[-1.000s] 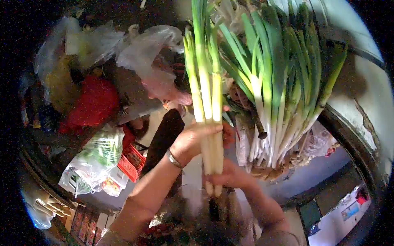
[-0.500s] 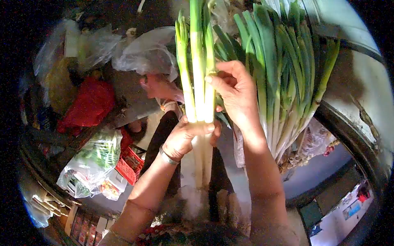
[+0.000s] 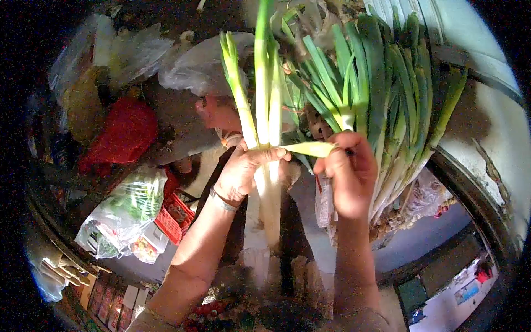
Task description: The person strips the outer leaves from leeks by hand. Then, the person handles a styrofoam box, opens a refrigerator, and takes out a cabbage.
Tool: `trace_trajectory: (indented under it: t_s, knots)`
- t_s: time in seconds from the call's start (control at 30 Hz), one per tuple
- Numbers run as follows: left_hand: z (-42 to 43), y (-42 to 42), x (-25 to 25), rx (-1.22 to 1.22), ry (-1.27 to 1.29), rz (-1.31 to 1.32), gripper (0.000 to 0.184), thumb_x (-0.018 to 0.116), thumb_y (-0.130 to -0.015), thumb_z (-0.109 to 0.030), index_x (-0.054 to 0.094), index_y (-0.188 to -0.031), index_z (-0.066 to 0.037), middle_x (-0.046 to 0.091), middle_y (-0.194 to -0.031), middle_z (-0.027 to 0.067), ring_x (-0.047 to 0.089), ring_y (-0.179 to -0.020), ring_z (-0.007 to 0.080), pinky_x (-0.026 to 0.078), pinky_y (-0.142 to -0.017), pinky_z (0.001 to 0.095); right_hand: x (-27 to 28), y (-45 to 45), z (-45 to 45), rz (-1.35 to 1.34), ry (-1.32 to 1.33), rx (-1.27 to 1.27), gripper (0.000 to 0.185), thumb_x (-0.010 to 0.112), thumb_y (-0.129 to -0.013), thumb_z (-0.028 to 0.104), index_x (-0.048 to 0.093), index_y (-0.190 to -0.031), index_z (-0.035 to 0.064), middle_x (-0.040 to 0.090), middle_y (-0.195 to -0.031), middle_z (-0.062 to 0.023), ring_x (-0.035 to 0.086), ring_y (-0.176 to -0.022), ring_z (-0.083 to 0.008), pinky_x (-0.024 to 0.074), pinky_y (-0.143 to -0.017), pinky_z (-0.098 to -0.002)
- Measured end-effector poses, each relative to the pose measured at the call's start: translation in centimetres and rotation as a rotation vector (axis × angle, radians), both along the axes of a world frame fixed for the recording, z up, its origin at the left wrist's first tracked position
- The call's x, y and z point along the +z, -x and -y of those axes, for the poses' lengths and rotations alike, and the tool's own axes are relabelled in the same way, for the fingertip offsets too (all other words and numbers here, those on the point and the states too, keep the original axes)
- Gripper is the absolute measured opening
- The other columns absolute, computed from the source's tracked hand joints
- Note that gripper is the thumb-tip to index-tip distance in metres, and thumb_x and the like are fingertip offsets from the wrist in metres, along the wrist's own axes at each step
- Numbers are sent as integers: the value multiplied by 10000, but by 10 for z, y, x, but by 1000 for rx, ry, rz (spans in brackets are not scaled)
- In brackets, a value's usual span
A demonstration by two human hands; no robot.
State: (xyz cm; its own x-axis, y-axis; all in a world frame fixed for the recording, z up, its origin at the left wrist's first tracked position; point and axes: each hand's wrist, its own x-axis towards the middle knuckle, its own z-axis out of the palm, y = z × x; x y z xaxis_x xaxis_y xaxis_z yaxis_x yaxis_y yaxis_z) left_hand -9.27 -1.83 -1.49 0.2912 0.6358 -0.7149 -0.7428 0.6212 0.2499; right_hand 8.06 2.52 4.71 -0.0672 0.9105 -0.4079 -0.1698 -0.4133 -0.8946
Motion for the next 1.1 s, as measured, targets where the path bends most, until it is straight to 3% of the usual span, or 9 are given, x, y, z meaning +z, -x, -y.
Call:
trace_trajectory:
  t_s: [0.13, 0.2, 0.27, 0.33, 0.4, 0.5, 0.6, 0.77, 1.1]
  knots:
    - [-2, -3, 6, 2, -91, 58, 487, 682, -813, -80, 496, -1257, -6, 664, -830, 113, 633, -611, 219, 534, -569, 339, -16, 0, -15, 44, -261, 27, 135, 469, -972, 137, 506, -1076, 59, 523, -892, -48, 517, -658, -147, 481, -826, -407]
    - [-4, -4, 8, 90, -93, 194, 457, 662, -849, -95, 495, -1269, -23, 668, -854, 126, 639, -644, 202, 546, -575, 316, -3, 6, -18, -551, 130, -80, 142, 468, -972, 136, 503, -1090, 66, 498, -787, -13, 447, -594, -101, 497, -716, -329]
    - [-6, 2, 9, 23, -109, 150, 437, 639, -876, -145, 495, -1271, -26, 666, -863, 132, 631, -646, 200, 541, -571, 313, 1, -13, -22, -731, 216, 109, 144, 452, -978, 119, 495, -1106, 70, 456, -719, 20, 376, -563, -62, 444, -580, -224]
    - [-6, 4, 8, 24, -155, 113, 422, 623, -891, -167, 495, -1268, -27, 667, -867, 131, 622, -632, 189, 536, -567, 303, 9, -35, -21, 186, -44, -37, 184, 466, -971, 127, 494, -1147, 83, 485, -745, 23, 374, -568, -41, 332, -487, -165]
    - [-4, 9, 5, 12, -136, 74, 403, 617, -897, -185, 510, -1247, -16, 670, -859, 127, 616, -627, 169, 532, -563, 290, 34, -60, -51, 416, -140, -424, 253, 486, -945, 111, 505, -1198, 110, 513, -778, 38, 372, -580, -23, 300, -490, -167]
    - [-4, 10, 6, -116, -42, 59, 316, 579, -913, -194, 580, -1139, 27, 684, -905, 128, 599, -617, 114, 518, -547, 255, 40, -47, -73, 654, -272, -307, 334, 510, -907, 88, 501, -1239, 115, 540, -800, 51, 387, -602, -7, 275, -490, -168]
    - [-2, 6, 0, -86, -159, 174, 292, 568, -903, -160, 589, -1117, 38, 687, -950, 127, 596, -624, 96, 507, -537, 238, 3, -1, -75, 584, -253, 213, 262, 663, -827, 63, 587, -1078, 67, 518, -735, 48, 423, -635, -32, 329, -562, -178]
    - [0, -1, 4, -70, -75, 37, 229, 641, -834, -39, 632, -1057, 8, 687, -960, 126, 627, -732, 158, 512, -712, 286, -46, 36, -69, 428, -237, 188, 207, 692, -806, 37, 580, -977, 2, 627, -800, -41, 550, -712, -66, 449, -620, -223]
    - [-3, -8, 3, 9, -64, -324, 234, 736, -712, 73, 621, -904, 8, 658, -774, 70, 614, -649, 135, 518, -616, 269, -51, 45, -65, 612, -53, 249, 168, 669, -812, 90, 599, -931, -6, 631, -753, -115, 580, -661, -139, 476, -620, -285]
